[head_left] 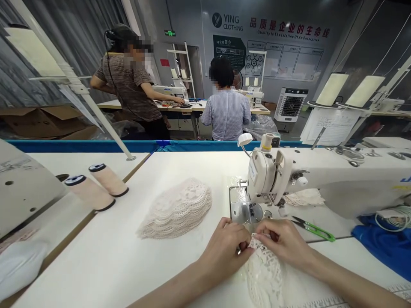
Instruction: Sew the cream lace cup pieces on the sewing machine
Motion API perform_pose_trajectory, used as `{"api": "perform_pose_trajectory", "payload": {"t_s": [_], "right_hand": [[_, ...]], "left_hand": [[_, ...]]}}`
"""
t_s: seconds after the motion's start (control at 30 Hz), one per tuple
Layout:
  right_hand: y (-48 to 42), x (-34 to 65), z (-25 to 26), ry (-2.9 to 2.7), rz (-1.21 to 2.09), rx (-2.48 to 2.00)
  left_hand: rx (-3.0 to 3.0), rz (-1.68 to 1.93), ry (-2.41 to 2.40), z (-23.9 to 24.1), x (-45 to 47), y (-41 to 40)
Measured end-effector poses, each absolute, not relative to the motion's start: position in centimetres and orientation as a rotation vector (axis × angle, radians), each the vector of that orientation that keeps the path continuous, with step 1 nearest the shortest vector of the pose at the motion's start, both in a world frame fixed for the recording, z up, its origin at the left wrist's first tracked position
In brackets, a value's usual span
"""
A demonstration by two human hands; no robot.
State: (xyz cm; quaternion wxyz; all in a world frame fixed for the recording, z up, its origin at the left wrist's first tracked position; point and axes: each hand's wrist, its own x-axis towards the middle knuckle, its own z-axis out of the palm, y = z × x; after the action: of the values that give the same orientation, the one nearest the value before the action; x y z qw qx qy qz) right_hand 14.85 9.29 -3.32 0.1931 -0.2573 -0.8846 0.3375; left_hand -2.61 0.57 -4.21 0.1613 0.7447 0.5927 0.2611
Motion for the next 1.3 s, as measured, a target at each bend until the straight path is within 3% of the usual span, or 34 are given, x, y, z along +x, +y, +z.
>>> {"api": "perform_pose_trajectory", "payload": {"t_s": [0.23,0.47,0.73,0.87,1.03,1.17,1.3], "right_hand": [[9.7,14.9,-3.5,-2.462,0.880,-0.644],[10.7,15.3,-3.6,-2.535,0.655,-0.715],[10.7,14.8,-3.5,-2.555,0.571,-0.799],[11.7,15.1,-3.6,-2.584,0.366,-0.895],[12.4,16.5,-3.1,-2.554,-0.261,-0.861],[10.5,16.5,-2.8,-2.642,-0.180,-0.603],[9.5,16.0,-3.3,-2.736,-0.264,-0.627]], "left_hand": [[2.245,0.827,1.772,-4.2,-2.4,0.4],[2.836,0.885,1.833,-4.2,-1.9,0.2],[3.082,0.865,1.741,-3.8,-1.7,0.2],[2.975,0.775,1.774,-4.1,-1.8,-0.3],[2.828,0.787,1.771,-4.5,-1.9,-0.6],[2.750,0.778,1.826,-4.5,-1.7,-0.1],[2.692,0.724,1.895,-4.5,-1.4,0.2]]}}
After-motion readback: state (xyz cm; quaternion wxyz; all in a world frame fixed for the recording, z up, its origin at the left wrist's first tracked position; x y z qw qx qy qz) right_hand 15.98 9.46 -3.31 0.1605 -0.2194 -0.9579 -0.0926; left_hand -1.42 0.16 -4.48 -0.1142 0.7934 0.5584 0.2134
